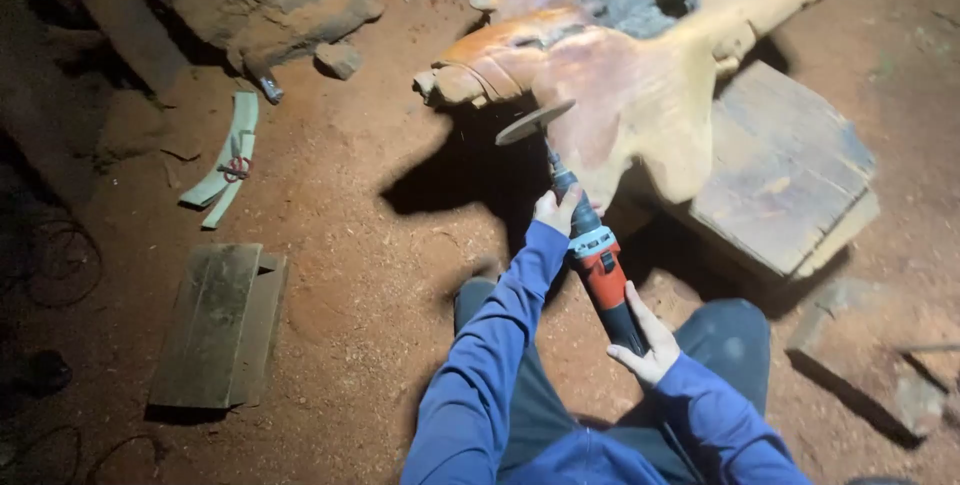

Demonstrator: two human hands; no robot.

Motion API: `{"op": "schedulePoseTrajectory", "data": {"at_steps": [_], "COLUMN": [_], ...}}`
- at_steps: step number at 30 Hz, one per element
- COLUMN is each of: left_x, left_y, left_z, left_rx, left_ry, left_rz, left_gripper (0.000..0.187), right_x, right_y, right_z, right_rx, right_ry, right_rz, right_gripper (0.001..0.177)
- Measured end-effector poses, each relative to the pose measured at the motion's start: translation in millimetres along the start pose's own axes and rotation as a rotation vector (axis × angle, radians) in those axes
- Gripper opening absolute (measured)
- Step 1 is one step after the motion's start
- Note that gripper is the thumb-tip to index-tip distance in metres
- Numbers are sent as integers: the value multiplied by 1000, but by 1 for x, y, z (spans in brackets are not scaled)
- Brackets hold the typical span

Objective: Sanding a large, irregular piece of wood using a power tool with a sanding disc attachment.

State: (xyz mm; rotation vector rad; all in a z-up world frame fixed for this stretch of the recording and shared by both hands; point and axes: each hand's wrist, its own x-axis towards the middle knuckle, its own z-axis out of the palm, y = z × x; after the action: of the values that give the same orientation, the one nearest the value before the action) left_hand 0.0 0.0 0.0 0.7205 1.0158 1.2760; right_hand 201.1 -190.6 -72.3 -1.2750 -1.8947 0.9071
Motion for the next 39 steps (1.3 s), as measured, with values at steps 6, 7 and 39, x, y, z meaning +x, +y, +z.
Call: {"op": "schedulePoseTrajectory", "data": {"at_steps": [6, 7, 39], "left_x": [44, 52, 41], "left_y": [-18, -11, 99], "left_z": [-50, -58, -102], "left_rx": [-218, -222, -533], "left_ry": [-8, 2, 71], "left_rz": [-5, -2, 148], "left_gripper": [40, 40, 54], "right_x": [53, 69, 189], "right_y": [-15, -19, -113], "right_z": [-2, -3, 1], "right_rx": [-15, -15, -245], "right_ry": [-41, -52, -141], "right_rz": [185, 181, 18], "right_gripper": [115, 115, 104]}}
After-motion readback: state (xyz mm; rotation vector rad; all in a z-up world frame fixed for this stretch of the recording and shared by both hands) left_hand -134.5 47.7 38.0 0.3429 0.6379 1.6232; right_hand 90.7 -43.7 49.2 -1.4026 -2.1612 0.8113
